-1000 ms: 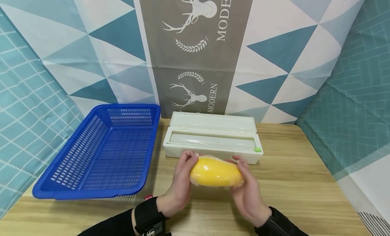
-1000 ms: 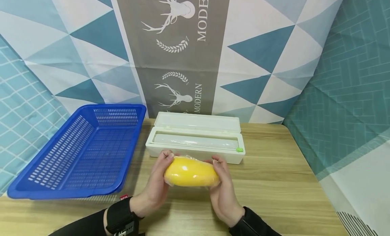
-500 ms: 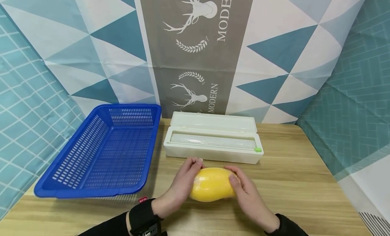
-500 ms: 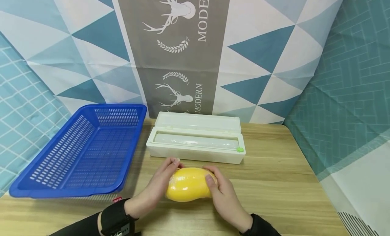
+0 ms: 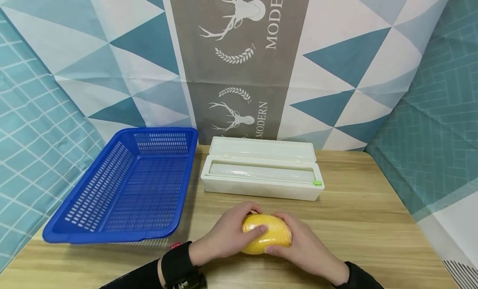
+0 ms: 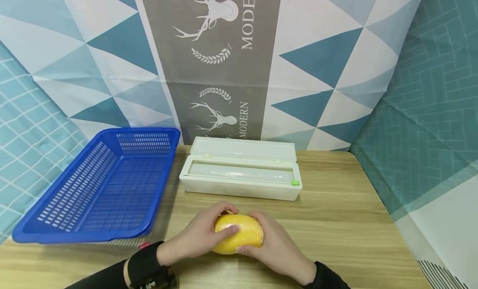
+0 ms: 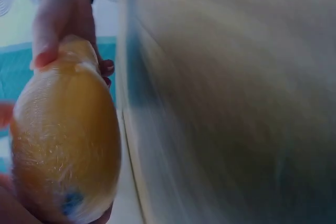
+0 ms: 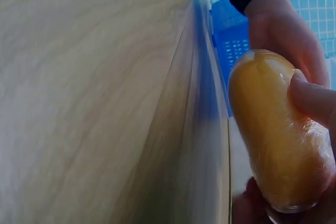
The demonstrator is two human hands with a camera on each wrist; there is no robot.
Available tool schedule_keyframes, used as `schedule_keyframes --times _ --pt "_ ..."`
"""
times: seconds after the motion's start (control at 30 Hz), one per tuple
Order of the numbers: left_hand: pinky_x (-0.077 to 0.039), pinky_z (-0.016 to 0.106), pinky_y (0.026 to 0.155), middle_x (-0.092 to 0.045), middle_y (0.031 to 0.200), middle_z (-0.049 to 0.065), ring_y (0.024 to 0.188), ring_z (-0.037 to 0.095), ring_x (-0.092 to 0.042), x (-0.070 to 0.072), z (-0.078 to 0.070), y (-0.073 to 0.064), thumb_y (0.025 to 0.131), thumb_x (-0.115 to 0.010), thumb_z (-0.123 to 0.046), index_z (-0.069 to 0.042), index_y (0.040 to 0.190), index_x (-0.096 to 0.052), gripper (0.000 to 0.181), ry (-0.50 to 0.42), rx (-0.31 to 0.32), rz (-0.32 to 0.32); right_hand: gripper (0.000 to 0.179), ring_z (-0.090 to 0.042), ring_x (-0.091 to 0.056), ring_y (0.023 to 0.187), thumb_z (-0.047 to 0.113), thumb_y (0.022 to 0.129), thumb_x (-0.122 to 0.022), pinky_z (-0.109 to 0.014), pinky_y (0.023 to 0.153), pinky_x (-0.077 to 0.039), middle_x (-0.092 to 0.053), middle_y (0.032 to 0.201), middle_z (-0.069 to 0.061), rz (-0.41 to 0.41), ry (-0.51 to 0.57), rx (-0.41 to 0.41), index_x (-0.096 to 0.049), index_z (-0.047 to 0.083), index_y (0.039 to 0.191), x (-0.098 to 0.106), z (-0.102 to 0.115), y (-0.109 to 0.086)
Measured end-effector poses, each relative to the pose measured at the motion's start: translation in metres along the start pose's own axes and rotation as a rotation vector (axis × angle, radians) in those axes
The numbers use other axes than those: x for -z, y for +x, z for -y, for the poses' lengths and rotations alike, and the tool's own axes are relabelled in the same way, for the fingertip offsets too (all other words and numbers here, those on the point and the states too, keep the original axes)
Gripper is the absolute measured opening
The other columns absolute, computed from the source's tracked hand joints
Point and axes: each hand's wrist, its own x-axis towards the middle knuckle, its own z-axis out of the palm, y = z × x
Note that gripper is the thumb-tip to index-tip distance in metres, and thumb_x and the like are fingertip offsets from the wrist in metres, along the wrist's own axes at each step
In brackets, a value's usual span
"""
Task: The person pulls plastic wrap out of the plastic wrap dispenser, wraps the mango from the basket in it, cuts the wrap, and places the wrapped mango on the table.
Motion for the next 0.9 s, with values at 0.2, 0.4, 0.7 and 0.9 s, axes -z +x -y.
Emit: schedule_keyframes --times 0.2,0.4,0.7,0.9 --pt "-0.044 0.030 0.081 -0.042 0.129 -0.010 0.111 0.009 -0.042 -0.004 0.004 -0.003 0.071 -0.050 -0.077 -0.028 0.129 -0.044 0.077 0.358 -0.159 0.087 0.074 -0.010 -0.045 0.096 0.070 0.072 -0.056 -0.035 0.076 -0.041 -0.049 0.115 0.009 -0.032 -0.160 0.009 -0.048 0.022 0.127 0.000 -0.006 0.000" --pt "-0.045 0.029 0.078 -0.041 0.130 -0.008 0.106 0.011 -0.043 -0.001 0.007 -0.002 0.066 -0.057 -0.075 -0.026 0.138 -0.036 0.089 0.454 -0.195 0.144 0.074 -0.007 -0.043 0.102 0.070 0.075 -0.053 -0.035 0.081 -0.041 -0.047 0.120 0.012 -0.044 -0.222 0.025 -0.044 0.024 0.132 0.000 -0.009 0.001" --pt "-0.045 0.030 0.081 -0.045 0.129 -0.005 0.105 0.012 -0.045 0.004 0.004 -0.005 0.070 -0.059 -0.071 -0.023 0.138 -0.037 0.086 0.501 -0.208 0.109 0.067 -0.005 -0.044 0.099 0.070 0.077 -0.051 -0.033 0.081 -0.042 -0.046 0.116 0.015 -0.057 -0.291 0.066 -0.047 0.027 0.129 0.004 -0.008 0.001" --pt "-0.043 0.036 0.087 -0.046 0.131 0.001 0.112 0.017 -0.045 0.007 0.001 -0.007 0.075 -0.041 -0.078 -0.019 0.136 -0.040 0.085 0.566 -0.224 0.003 0.069 -0.009 -0.041 0.109 0.070 0.079 -0.049 -0.038 0.086 -0.041 -0.045 0.125 0.011 -0.106 -0.367 0.082 -0.048 0.025 0.131 0.009 -0.005 0.000"
